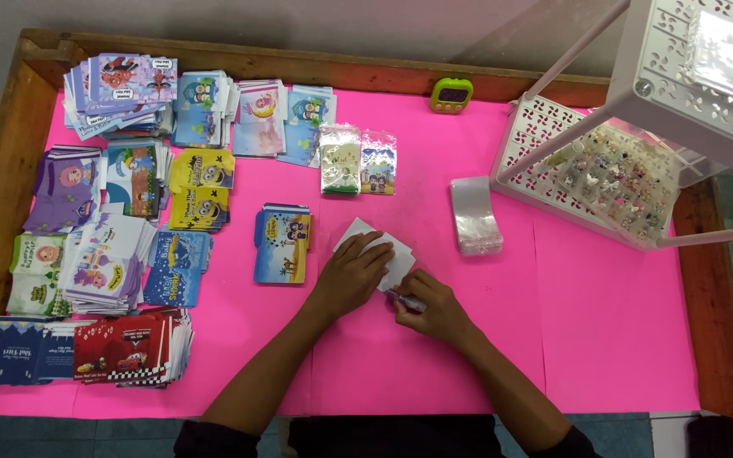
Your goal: Packaging small illustrated cards into individual plastic sleeves and sealing them using a pen to assist.
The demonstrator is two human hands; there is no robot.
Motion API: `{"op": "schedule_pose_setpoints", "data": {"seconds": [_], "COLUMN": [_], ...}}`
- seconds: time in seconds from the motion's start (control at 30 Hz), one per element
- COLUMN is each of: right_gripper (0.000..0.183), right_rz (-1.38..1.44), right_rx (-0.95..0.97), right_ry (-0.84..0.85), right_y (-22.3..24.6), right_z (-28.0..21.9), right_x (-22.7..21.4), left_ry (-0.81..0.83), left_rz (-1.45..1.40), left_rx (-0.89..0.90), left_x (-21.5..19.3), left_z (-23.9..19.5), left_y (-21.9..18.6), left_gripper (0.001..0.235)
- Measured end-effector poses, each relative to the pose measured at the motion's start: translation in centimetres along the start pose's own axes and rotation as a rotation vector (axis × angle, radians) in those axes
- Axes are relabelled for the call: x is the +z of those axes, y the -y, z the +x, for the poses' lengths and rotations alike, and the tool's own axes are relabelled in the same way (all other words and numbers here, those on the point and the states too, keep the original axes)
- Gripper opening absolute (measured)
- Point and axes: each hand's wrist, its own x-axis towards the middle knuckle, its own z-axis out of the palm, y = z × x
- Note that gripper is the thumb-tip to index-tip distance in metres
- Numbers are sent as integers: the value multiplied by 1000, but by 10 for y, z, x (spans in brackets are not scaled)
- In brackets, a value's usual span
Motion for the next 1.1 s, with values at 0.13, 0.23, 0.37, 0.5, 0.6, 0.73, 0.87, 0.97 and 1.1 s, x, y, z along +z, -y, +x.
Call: {"op": "schedule_pose_setpoints", "data": {"seconds": [0.13,0.23,0.37,0.5,0.6,0.73,0.87,0.97,1.1], "right_gripper": [15,16,17,17,16,16,16,16,14], "right_rz": [-22,-82,-142,-199,-246,-307,-308,-284,-210], "right_rx": [-5,44,70,125,151,142,141,132,52], "right_ry": [7,-49,-102,-150,-193,-229,-226,-195,-124], "right_y": [1,-12,-20,-29,-32,-34,-34,-29,-18], "right_z": [2,-2,0,3,7,9,4,2,0], "right_x": [-2,1,-4,-5,-5,-4,-1,-1,3], "left_ry": [-20,11,6,20,18,9,16,10,-8], "left_rz": [7,-2,1,8,4,-4,-5,-16,-5], "left_rx": [1,-12,-11,-20,-20,-11,-9,-11,6], "left_x": [-2,-5,-5,-5,-6,-6,-8,-6,-5], "left_z": [1,2,1,1,2,1,2,2,1], "left_y": [-1,-2,-3,-2,-3,-2,-3,-2,-2], "left_gripper": [26,27,26,26,26,25,25,25,25]}}
